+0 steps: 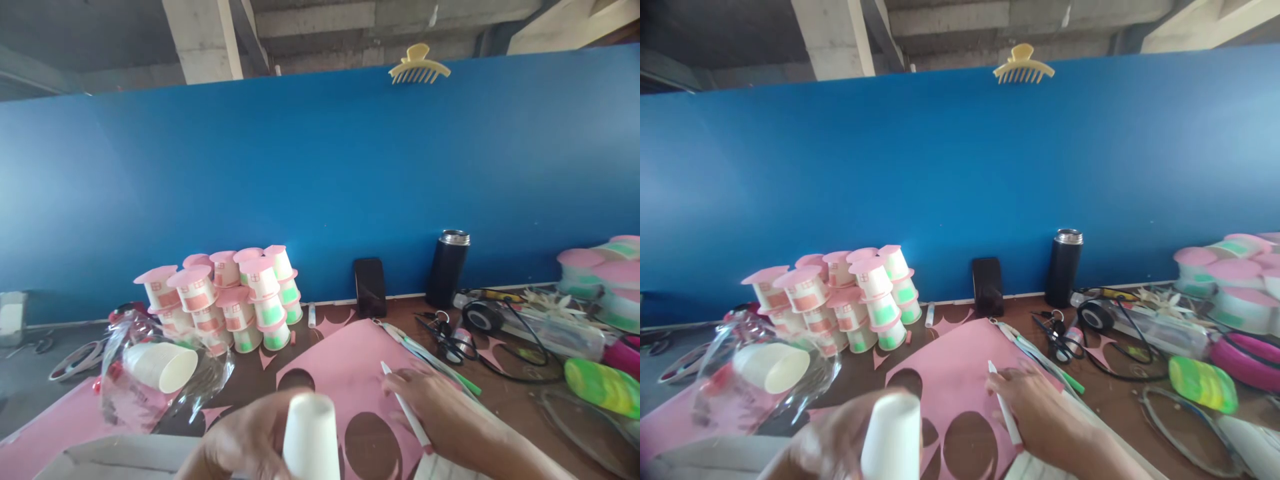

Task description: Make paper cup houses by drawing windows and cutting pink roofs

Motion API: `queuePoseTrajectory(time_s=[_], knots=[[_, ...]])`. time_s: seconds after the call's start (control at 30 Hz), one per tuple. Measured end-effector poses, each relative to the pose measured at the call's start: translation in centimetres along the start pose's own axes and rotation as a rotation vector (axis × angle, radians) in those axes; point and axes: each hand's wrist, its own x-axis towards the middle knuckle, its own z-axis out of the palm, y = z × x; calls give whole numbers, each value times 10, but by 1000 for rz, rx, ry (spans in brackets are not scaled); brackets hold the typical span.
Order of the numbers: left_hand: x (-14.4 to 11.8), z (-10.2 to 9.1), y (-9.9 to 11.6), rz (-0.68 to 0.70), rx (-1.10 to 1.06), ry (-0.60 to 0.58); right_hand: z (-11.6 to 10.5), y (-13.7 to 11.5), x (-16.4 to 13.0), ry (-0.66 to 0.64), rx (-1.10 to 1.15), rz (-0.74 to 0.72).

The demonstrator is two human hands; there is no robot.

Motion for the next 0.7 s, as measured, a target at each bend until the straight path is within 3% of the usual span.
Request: queuePoseTrajectory(time_s=[0.13,0.2,0.37,0.53,0.7], knots=[[0,-3,2,106,64,536,-3,-16,3,66,77,-62],[5,-4,0,103,162,654,2,-23,6,88,114,-81],[18,-5,-16,164,399,752,23,-30,11,19,152,-99],[27,3,-28,162,624,866,26,-29,9,39,121,-96],[32,9,-30,81,770,838,27,-15,6,199,258,-192]])
